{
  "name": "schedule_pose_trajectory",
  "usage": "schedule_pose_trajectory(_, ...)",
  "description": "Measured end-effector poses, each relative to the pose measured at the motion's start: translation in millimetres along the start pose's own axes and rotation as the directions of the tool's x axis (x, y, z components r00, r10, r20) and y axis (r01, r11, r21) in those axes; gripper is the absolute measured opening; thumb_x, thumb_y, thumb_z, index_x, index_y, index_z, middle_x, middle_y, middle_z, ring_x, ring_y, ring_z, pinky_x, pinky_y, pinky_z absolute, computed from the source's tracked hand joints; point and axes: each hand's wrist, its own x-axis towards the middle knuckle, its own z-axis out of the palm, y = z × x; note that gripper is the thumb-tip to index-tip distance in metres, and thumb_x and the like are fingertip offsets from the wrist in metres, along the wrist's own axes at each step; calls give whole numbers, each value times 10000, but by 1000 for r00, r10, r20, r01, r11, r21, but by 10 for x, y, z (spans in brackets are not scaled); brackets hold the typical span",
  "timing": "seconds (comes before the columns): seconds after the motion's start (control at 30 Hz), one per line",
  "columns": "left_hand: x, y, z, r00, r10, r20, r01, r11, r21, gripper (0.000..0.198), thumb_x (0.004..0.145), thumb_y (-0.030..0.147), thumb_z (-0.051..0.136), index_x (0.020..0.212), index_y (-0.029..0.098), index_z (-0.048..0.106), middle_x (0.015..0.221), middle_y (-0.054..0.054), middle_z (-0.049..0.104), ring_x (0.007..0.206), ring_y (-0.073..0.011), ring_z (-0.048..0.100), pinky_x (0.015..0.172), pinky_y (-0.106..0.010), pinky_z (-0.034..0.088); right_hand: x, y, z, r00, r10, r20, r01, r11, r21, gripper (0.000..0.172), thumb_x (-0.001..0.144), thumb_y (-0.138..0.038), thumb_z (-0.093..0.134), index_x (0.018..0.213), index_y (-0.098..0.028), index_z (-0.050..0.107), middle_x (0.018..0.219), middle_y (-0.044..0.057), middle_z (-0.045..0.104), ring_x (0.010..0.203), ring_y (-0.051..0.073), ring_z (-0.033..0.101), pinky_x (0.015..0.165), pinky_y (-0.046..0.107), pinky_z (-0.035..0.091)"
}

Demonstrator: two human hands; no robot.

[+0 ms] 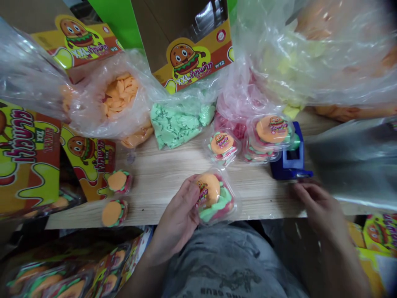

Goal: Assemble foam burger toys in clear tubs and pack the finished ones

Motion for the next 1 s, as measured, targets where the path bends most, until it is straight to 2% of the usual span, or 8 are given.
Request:
schedule_pose_trajectory(0.13, -48, 28, 33, 998, 40, -48, -40, 999, -1, 379, 809, 374, 549, 1120, 169, 479, 1075, -88, 598, 887, -177, 595, 751, -273, 486, 66, -22, 40, 989, 142, 34, -135, 976, -171, 186, 740, -334, 569, 628, -184, 577, 628, 74, 543, 671, 240, 537, 634, 403, 361)
schedule_pose_trajectory(0.23, -64, 41, 33, 997, 54, -59, -55, 998, -23, 388, 814, 409, 528, 1126, 183, 482, 1142, -86, 577, 939, -204, 590, 779, -321, 496, -116, -220, -51, 934, 186, 305, -151, 979, -134, 225, 792, -357, 519, 636, -201, 564, 532, 20, 509, 531, 169, 495, 526, 310, 369)
schedule_pose_trajectory(0.37, -31, 53, 25, 993, 83, -84, -85, 996, -24, 417, 803, 403, 547, 1149, 187, 463, 1188, -91, 554, 989, -225, 575, 817, -373, 493, -563, -782, -12, 838, -122, 532, -14, 970, 244, 147, 811, -313, 523, 702, -217, 546, 613, -7, 545, 565, 130, 516, 503, 222, 403)
schedule_pose_trajectory(0.5, -34, 57, 73, 977, 187, -100, -188, 982, -3, 410, 787, 395, 571, 1126, 196, 454, 1101, -75, 595, 954, -206, 593, 787, -328, 503, -760, -1385, 263, 796, -378, 472, 117, 862, 493, 134, 807, -239, 528, 680, -211, 497, 615, -30, 503, 572, 109, 495, 524, 209, 401)
schedule_pose_trajectory(0.63, -94, 65, 126, 933, 334, -131, -336, 942, 8, 377, 746, 379, 625, 1053, 226, 471, 973, -29, 626, 821, -161, 621, 666, -255, 513, -702, -1632, 485, 863, -291, 412, 139, 922, 360, 202, 805, -185, 514, 624, -199, 426, 560, -53, 411, 509, 81, 398, 469, 192, 331)
schedule_pose_trajectory(0.77, -139, 90, 118, 876, 431, -217, -435, 900, 32, 380, 711, 326, 674, 1026, 256, 473, 906, 18, 630, 739, -121, 616, 622, -208, 492, -644, -1643, 546, 853, -188, 486, 0, 932, 362, 218, 800, -215, 499, 614, -206, 386, 544, -64, 364, 488, 79, 362, 440, 184, 319)
schedule_pose_trajectory(0.93, -148, 121, 46, 989, 130, -68, -136, 988, -79, 390, 777, 427, 569, 1079, 191, 500, 945, -45, 639, 770, -168, 625, 699, -291, 509, -614, -1591, 468, 680, -320, 659, -2, 899, 438, 78, 828, -232, 492, 751, -219, 485, 670, -30, 503, 622, 111, 491, 539, 204, 408)
schedule_pose_trajectory(1.0, -139, 123, 15, 999, 47, -23, -49, 995, -85, 389, 811, 424, 522, 1103, 168, 502, 941, -66, 644, 773, -178, 626, 717, -315, 508, -617, -1558, 444, 682, -374, 628, 141, 911, 388, 59, 840, -207, 490, 787, -222, 512, 712, -17, 535, 658, 119, 520, 572, 220, 418)
